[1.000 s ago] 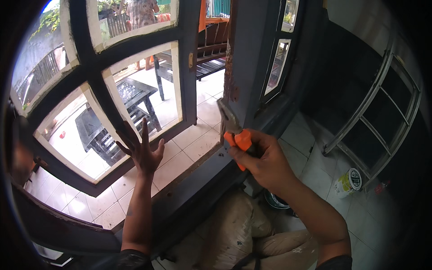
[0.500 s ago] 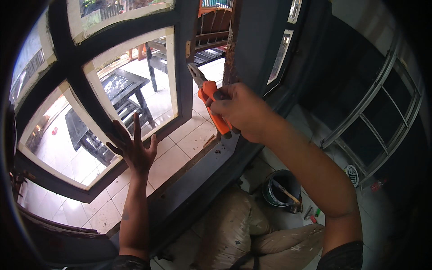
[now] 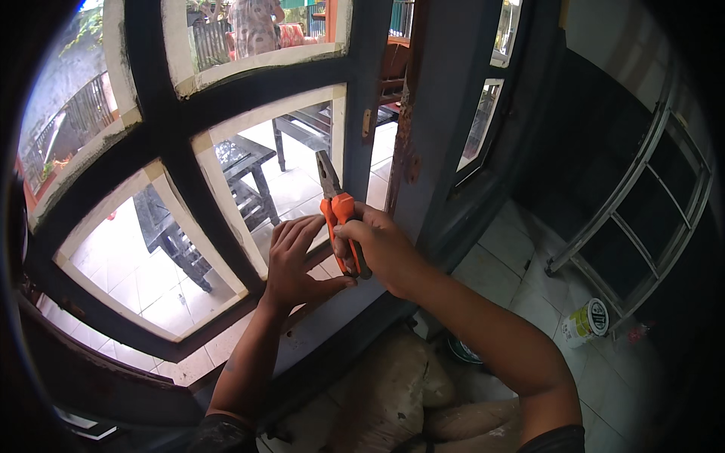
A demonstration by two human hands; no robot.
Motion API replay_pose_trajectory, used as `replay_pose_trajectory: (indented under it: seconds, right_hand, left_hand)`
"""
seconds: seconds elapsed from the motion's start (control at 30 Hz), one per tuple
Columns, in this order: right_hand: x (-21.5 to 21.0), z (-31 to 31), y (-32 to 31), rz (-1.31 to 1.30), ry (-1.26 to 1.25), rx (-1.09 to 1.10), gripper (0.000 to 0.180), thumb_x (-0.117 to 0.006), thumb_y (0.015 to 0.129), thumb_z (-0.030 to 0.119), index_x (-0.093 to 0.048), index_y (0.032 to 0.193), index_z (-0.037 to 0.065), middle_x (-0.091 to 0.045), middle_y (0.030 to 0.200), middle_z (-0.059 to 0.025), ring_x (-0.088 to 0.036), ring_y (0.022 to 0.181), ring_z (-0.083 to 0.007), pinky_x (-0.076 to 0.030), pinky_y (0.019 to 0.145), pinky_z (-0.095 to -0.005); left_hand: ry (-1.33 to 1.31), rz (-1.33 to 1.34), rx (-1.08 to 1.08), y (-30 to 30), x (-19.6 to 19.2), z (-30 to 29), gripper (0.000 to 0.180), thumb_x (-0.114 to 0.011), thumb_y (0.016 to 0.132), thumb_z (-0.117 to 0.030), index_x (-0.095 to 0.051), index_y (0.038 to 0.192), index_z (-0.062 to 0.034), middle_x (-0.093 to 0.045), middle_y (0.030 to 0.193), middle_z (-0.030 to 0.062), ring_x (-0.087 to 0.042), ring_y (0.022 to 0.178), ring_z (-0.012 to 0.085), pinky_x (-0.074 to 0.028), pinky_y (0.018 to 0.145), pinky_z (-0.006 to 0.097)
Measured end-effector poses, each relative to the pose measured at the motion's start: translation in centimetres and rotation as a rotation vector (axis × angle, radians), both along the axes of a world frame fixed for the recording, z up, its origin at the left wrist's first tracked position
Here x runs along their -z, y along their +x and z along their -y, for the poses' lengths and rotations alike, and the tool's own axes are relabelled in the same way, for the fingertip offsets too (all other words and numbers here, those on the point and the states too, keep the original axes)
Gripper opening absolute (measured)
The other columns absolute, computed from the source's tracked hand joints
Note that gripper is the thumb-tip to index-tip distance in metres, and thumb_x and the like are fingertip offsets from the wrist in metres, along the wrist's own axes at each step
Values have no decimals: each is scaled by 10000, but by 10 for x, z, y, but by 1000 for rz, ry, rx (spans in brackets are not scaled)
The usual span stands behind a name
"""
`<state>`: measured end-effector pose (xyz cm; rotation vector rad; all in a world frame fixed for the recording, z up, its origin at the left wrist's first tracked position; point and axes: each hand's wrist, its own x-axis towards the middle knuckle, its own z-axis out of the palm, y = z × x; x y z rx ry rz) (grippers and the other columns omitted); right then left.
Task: The person uses a screwdriver to loosen and remove screws from a door hinge, then uses pliers to pull out the hinge pin. The person works on the hinge area of a dark-colored door with glass panels.
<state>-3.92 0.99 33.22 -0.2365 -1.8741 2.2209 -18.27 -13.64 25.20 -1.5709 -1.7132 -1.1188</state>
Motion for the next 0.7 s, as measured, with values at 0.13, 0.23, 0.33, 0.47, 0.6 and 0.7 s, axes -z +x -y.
replay_pose_trajectory:
  seconds: [0.13, 0.23, 0.33, 0.47, 0.6, 0.7]
  right_hand:
    - [13, 11, -14, -61, 44, 21, 362, -573, 1148, 348, -592, 1372, 65, -528, 725, 53, -480, 585, -33, -421, 536, -214]
    - [21, 21, -13, -76, -54, -48, 375, -589, 1146, 358, -588, 1390, 73, -532, 744, 54, -488, 600, -26, -416, 525, -219]
    - [26, 28, -2, -81, 41, -46, 421, -588, 1150, 367, -572, 1442, 65, -586, 858, 27, -524, 653, -19, -433, 543, -217]
    - [33, 35, 2, -139, 170, 16, 454, -586, 1147, 389, -595, 1425, 30, -664, 945, -9, -609, 722, -73, -513, 631, -286]
    - [20, 27, -4, 75, 459, 95, 478, -597, 1131, 447, -653, 1299, 2, -692, 885, -59, -661, 755, -135, -544, 690, -337]
    - [6, 24, 6, 196, 468, 36, 483, -613, 1116, 478, -684, 1144, 1, -675, 823, -76, -672, 753, -157, -549, 708, -348]
  left_hand:
    - [-50, 84, 161, -14, -2, 8, 928, -985, 675, -408, -625, 1434, -12, -702, 1343, 191, -649, 1314, 386, -433, 1140, 498]
    - [-16, 145, 140, -3, -9, 5, 926, -968, 656, -409, -625, 1410, 7, -689, 1347, 193, -632, 1327, 391, -402, 1167, 506]
    - [-113, 119, 188, -8, -9, 9, 924, -963, 616, -394, -629, 1373, 19, -696, 1283, 183, -629, 1268, 403, -384, 1163, 504]
    - [-244, 175, 304, -8, -16, 16, 873, -945, 632, -273, -608, 1388, 7, -700, 1233, 171, -660, 1163, 402, -457, 1089, 489]
    - [-262, 203, 330, -26, -13, 20, 856, -892, 680, -170, -538, 1433, 32, -711, 1147, 162, -685, 1124, 379, -514, 1053, 446]
    - [-431, 462, 351, -12, -16, 31, 826, -866, 713, -121, -519, 1443, 44, -705, 1228, 205, -677, 1192, 383, -567, 970, 432]
